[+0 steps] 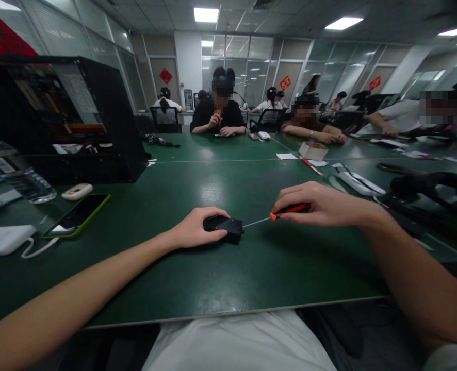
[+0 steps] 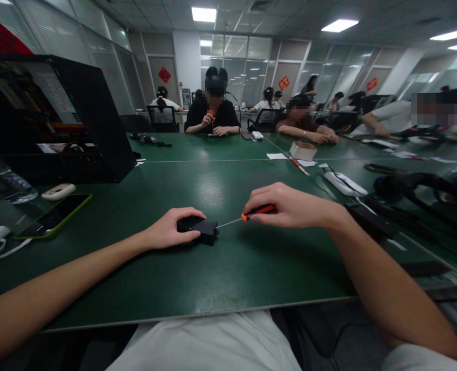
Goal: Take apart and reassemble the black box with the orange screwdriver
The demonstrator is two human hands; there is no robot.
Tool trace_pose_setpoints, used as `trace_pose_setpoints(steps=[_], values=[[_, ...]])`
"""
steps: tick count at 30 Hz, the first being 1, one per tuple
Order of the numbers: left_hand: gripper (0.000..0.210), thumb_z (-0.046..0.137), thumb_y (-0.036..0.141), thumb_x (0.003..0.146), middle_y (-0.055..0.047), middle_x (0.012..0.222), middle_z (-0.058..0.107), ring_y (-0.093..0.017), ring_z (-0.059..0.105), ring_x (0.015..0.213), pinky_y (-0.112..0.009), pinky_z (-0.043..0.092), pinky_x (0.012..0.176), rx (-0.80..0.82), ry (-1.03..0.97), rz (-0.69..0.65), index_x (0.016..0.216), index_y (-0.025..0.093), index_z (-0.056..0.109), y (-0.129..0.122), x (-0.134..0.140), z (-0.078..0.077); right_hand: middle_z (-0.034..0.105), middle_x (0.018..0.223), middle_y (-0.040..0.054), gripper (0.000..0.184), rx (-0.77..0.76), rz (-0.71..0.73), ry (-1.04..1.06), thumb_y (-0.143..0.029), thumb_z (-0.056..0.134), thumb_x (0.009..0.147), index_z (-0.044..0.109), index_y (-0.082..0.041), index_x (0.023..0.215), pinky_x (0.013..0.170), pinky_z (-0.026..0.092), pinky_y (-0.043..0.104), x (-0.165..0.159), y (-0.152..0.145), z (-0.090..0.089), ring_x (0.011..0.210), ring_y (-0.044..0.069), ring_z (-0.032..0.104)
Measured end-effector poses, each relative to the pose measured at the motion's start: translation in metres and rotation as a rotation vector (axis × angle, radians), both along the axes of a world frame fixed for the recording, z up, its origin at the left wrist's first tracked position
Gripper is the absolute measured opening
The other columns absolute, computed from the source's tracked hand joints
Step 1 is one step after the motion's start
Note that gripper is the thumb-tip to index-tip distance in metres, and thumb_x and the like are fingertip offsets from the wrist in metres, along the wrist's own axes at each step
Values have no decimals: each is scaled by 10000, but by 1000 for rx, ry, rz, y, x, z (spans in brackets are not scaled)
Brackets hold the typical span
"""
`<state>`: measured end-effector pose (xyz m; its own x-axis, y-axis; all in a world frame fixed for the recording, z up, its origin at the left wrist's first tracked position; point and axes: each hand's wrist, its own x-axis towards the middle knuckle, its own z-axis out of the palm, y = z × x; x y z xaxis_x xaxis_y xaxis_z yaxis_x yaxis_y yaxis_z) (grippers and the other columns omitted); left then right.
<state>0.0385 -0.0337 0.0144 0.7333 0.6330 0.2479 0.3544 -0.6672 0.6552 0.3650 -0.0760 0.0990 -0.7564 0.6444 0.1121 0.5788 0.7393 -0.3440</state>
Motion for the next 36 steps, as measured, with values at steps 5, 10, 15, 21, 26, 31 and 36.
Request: trace_pose_setpoints(steps=[5,10,15,21,26,31,36], values=[[355,722,370,857,-71,1132,736,-250,680,1012,-340,501,896,-1,-10,-8,1163,192,693,0,-1,-1,728,1002,89,324,-12,-29,16,-428,581,974,769,-183,1070,747,492,259,4,3,1,869,169,678],[369,721,373,859,-78,1127,738,-250,678,1008,-337,499,885,6,-7,-12,1174,182,693,0,-1,-1,729,1018,94,344,-98,-19,32,-442,598,967,762,-163,1084,789,507,267,4,11,-3,903,172,681],[366,722,374,853,-85,1133,742,-259,675,1008,-354,505,894,-10,-7,-5,1167,186,699,0,-1,-1,731,1026,100,357,-146,-54,60,-459,617,953,761,-158,1079,802,509,287,10,20,-8,920,186,679],[361,715,394,865,-78,1153,739,-258,679,1026,-353,500,925,10,-10,-6,1167,198,697,1,-1,-3,729,1034,101,374,-201,-67,54,-476,625,943,762,-157,1081,792,508,292,13,27,-15,919,187,673],[362,715,382,870,-78,1150,739,-253,678,1017,-352,497,922,14,-15,-2,1173,185,692,0,-1,-4,727,1045,93,358,-229,-46,60,-454,631,946,756,-148,1086,831,506,299,12,30,-20,942,182,670],[364,717,377,871,-75,1144,739,-250,677,1007,-350,498,920,8,-7,0,1178,183,689,-1,-1,-2,722,1029,86,337,-197,-65,94,-439,650,939,750,-150,1079,806,502,287,20,29,-18,923,177,665],[359,708,372,878,-76,1150,738,-251,678,1017,-342,494,907,22,5,8,1183,182,688,-2,-1,-1,720,1020,86,337,-168,-65,98,-434,651,940,751,-145,1080,794,501,277,23,28,-18,910,171,662]])
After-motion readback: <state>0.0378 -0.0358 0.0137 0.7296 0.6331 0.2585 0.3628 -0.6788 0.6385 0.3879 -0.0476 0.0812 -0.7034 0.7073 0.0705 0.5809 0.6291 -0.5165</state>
